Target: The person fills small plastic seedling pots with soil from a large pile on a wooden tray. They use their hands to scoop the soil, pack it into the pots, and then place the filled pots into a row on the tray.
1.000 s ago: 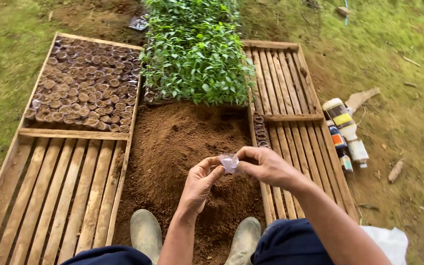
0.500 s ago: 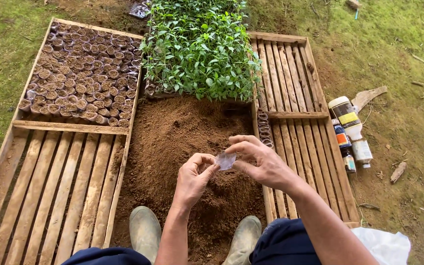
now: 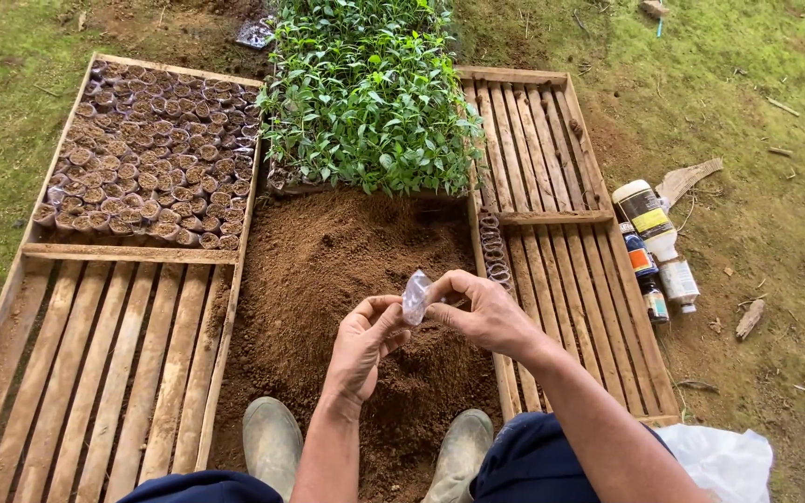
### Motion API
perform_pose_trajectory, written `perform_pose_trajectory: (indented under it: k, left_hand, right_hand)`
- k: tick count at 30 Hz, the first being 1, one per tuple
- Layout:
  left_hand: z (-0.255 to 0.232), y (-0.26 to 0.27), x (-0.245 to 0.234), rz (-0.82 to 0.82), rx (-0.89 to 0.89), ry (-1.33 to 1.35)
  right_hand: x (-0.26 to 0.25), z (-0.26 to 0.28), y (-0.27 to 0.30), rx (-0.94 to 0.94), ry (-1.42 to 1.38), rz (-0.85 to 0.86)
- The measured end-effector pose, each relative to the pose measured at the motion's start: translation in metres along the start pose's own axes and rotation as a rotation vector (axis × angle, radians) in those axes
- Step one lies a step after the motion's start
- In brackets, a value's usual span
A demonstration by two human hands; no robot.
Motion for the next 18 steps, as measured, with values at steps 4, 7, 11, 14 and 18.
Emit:
perform_pose_trajectory:
  k: [4, 7, 11, 14, 18]
  left_hand:
    - [-0.008, 0.005, 0.012, 0.034, -0.048, 0.162]
    - [-0.001, -0.003, 0.006, -0.009, -0.023, 0.201]
    - [-0.010, 0.001, 0.001, -0.078, 0.018, 0.106]
    - [-0.008, -0.002, -0.003, -0.105, 0.054, 0.030]
    - [-0.005, -0.007, -0.002, -0.113, 0.113, -0.028]
  right_hand:
    - [0.002, -0.002, 0.001, -0.003, -0.012, -0.016]
    - [0.003, -0.009, 0.001, 0.003, -0.010, -0.018]
    - [0.006, -0.020, -0.001, 0.023, 0.024, 0.016]
    - [0.011, -0.008, -0.002, 0.026, 0.050, 0.045]
    - [0.019, 0.022, 0.001, 0.032, 0.093, 0.071]
Point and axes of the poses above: each hand's wrist, its own y-axis away from the middle knuckle, its own x-axis out of the palm, z = x × y, the point moved 7 cm from there along -y, towards the middle knuckle, and after that the axes turned 13 degrees about -y, right-handed, at the moved point
